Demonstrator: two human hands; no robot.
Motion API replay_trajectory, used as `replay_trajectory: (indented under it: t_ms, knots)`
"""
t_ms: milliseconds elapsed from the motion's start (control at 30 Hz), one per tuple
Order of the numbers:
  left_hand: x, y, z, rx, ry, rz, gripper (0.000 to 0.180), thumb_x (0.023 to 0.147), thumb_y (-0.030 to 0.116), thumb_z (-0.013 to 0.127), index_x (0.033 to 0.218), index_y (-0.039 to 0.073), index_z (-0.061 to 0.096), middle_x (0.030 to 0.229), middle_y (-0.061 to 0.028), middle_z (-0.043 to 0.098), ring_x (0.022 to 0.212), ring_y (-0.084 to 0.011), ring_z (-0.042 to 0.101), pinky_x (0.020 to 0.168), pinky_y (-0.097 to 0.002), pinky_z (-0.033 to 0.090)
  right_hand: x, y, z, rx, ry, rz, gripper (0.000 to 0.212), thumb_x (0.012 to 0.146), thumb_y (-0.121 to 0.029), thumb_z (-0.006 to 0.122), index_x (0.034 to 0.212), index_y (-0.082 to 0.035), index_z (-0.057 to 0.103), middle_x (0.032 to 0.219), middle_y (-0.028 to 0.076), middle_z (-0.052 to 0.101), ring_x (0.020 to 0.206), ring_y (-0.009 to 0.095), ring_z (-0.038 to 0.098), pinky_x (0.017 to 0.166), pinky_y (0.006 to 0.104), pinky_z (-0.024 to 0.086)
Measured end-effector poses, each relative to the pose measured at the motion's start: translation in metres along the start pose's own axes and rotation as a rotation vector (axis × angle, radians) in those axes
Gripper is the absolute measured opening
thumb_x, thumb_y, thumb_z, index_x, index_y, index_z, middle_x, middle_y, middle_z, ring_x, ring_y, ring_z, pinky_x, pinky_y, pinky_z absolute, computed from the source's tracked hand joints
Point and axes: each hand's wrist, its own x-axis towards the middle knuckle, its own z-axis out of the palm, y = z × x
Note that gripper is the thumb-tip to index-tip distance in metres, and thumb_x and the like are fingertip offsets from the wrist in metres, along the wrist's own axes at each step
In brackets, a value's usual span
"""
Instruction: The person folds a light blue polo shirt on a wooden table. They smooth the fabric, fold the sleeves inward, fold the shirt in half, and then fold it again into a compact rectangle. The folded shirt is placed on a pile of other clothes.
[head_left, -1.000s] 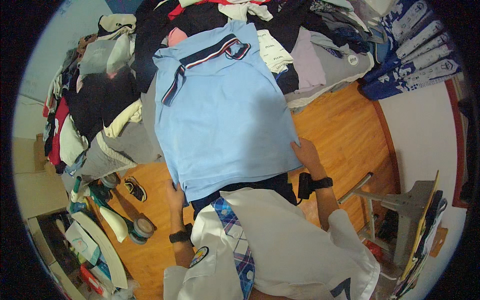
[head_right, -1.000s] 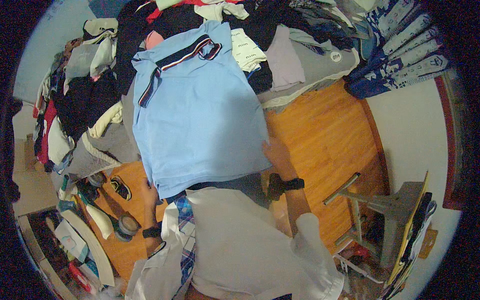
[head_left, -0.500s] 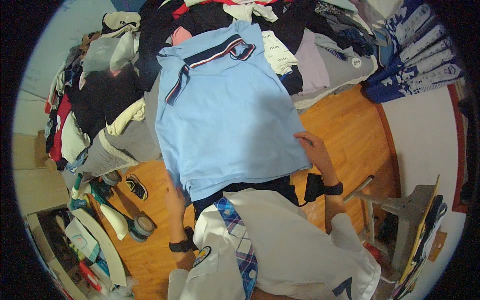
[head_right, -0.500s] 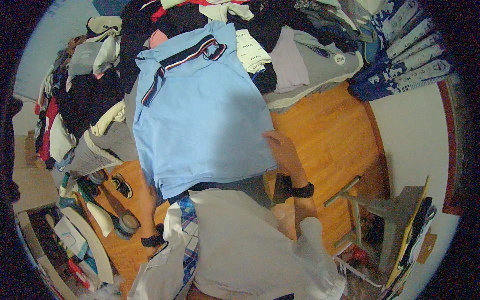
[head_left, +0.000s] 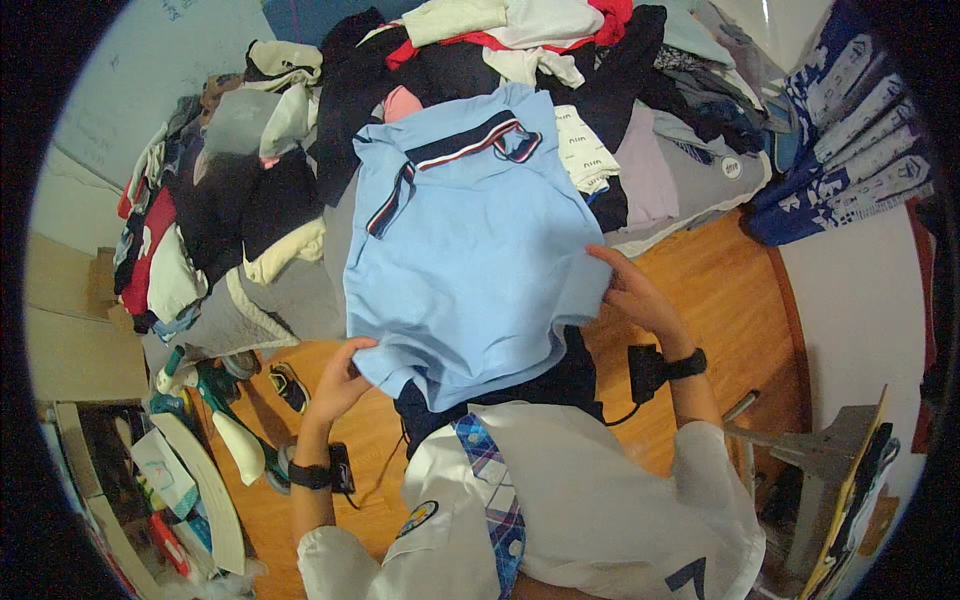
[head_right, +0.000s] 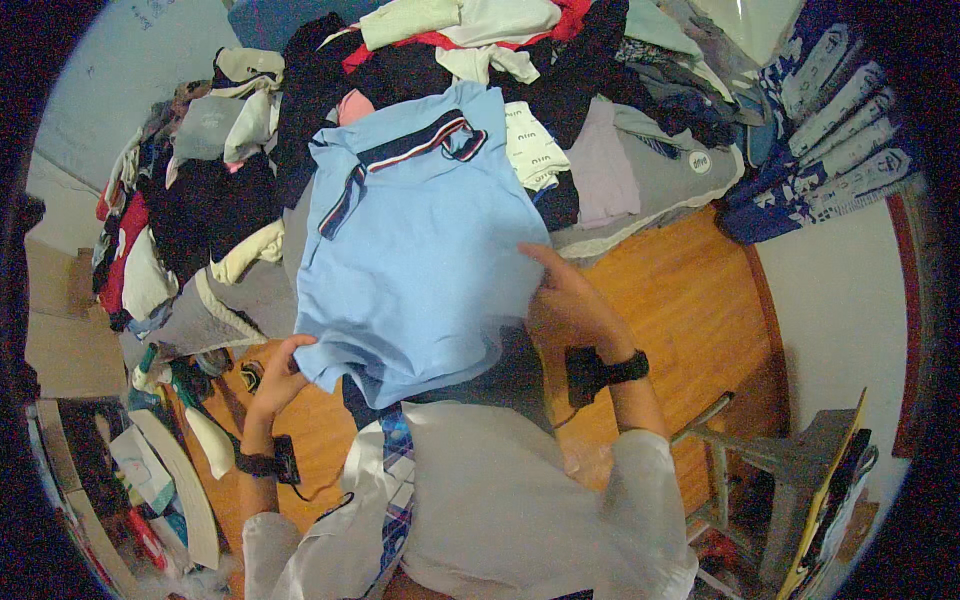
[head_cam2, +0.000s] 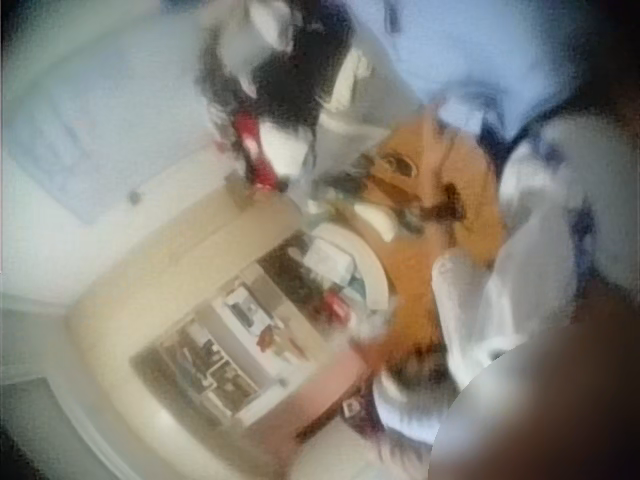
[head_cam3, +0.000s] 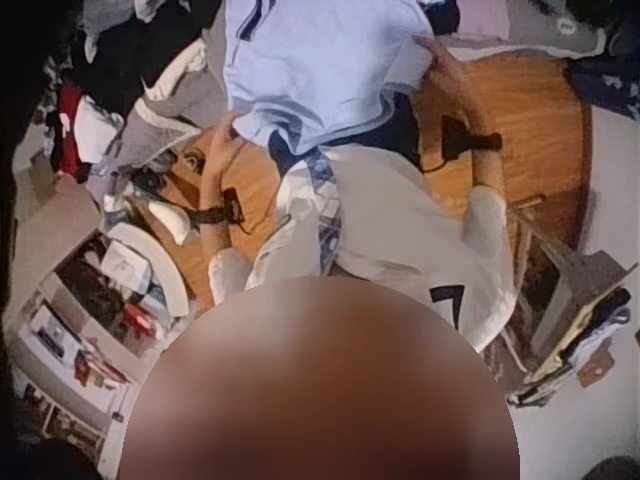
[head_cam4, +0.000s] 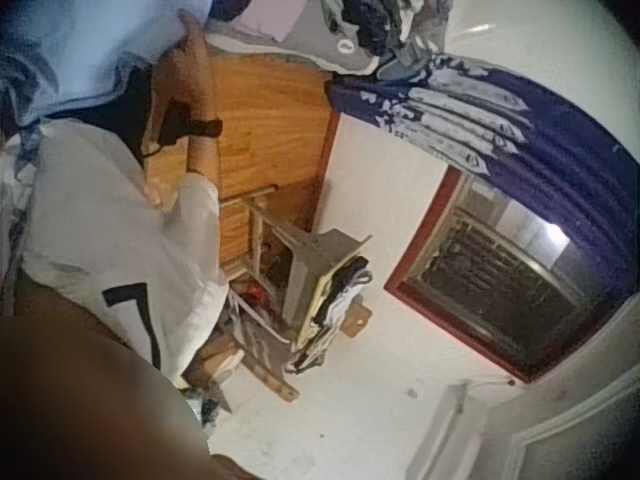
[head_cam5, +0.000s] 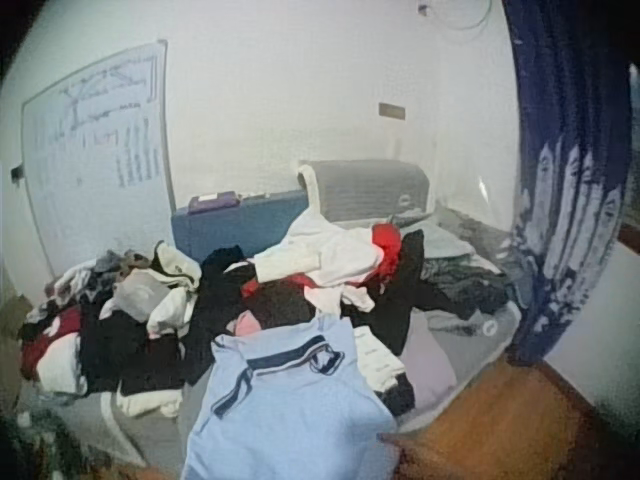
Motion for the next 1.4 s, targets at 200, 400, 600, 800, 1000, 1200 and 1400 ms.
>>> replay_trajectory:
  t_ms: [200,400,600,800,1000,1200,1400]
  knots:
    - [0.065,0.041,-0.003,0.705,0.163,0.089,0.021,0.074,0.016,0.049,0.086,0.0,0.053,0.071,-0.0221,0.054,0.066,-0.0363,0.052,0.057,-0.0378,0.041,0.067,-0.016,-0.007,-0.692,0.119,-0.378,0.016,0.07,-0.01,0.05,0.083,-0.002,0.053,0.067,0.018,0.053,0.061,0.029,0.053,0.054,0.0348,0.042]
    - [0.177,0.075,-0.028,0.929,0.168,-0.093,0.05,0.079,0.043,0.032,0.084,-0.001,0.057,0.081,-0.024,0.054,0.079,-0.0375,0.052,0.069,-0.0427,0.039,0.175,-0.042,-0.017,-0.917,0.364,-0.31,0.029,0.073,-0.032,0.048,0.07,-0.004,0.052,0.063,0.018,0.054,0.061,0.035,0.053,0.054,0.0425,0.041]
    - [0.305,0.075,-0.086,0.932,0.29,-0.24,0.059,0.079,0.048,0.025,0.088,-0.001,0.057,0.091,-0.0228,0.054,0.089,-0.0371,0.05,0.079,-0.0426,0.036,0.288,-0.039,-0.04,-0.954,0.536,-0.096,0.041,0.075,-0.042,0.043,0.072,-0.004,0.056,0.072,0.018,0.057,0.069,0.035,0.055,0.061,0.0416,0.044]
    - [0.38,-0.008,-0.1,0.888,0.475,-0.378,0.059,0.079,0.047,0.026,0.086,-0.003,0.057,0.091,-0.0239,0.054,0.089,-0.0362,0.051,0.078,-0.0431,0.038,0.348,0.001,-0.064,-1.004,0.622,0.346,0.046,0.077,-0.042,0.037,0.081,-0.002,0.059,0.08,0.019,0.058,0.077,0.034,0.056,0.067,0.0401,0.044]
    - [0.386,-0.068,-0.125,0.322,0.793,-0.438,0.052,0.075,0.038,0.033,0.084,-0.009,0.055,0.089,-0.025,0.054,0.086,-0.0375,0.051,0.074,-0.0413,0.037,0.352,0.03,-0.086,-0.9,0.663,0.435,0.045,0.074,-0.04,0.037,0.081,-0.002,0.059,0.086,0.02,0.057,0.081,0.036,0.054,0.07,0.0415,0.042]
    - [0.383,-0.053,-0.119,0.041,0.516,-0.349,0.051,0.073,0.042,0.047,0.092,-0.005,0.052,0.082,-0.013,0.055,0.075,-0.0219,0.052,0.072,-0.0317,0.039,0.343,0.018,-0.077,-0.93,0.583,0.385,0.036,0.072,-0.032,0.044,0.087,-0.002,0.056,0.084,0.018,0.057,0.08,0.035,0.053,0.069,0.0394,0.042]
    - [0.387,-0.037,-0.089,-0.231,0.353,-0.193,0.059,0.064,0.023,0.068,0.109,-0.003,0.04,0.103,-0.0089,0.05,0.09,-0.0199,0.049,0.077,-0.0311,0.039,0.347,0.01,-0.057,-1.192,0.575,-0.595,0.034,0.071,-0.011,0.048,0.104,-0.004,0.045,0.103,0.016,0.048,0.094,0.03,0.047,0.076,0.0371,0.04]
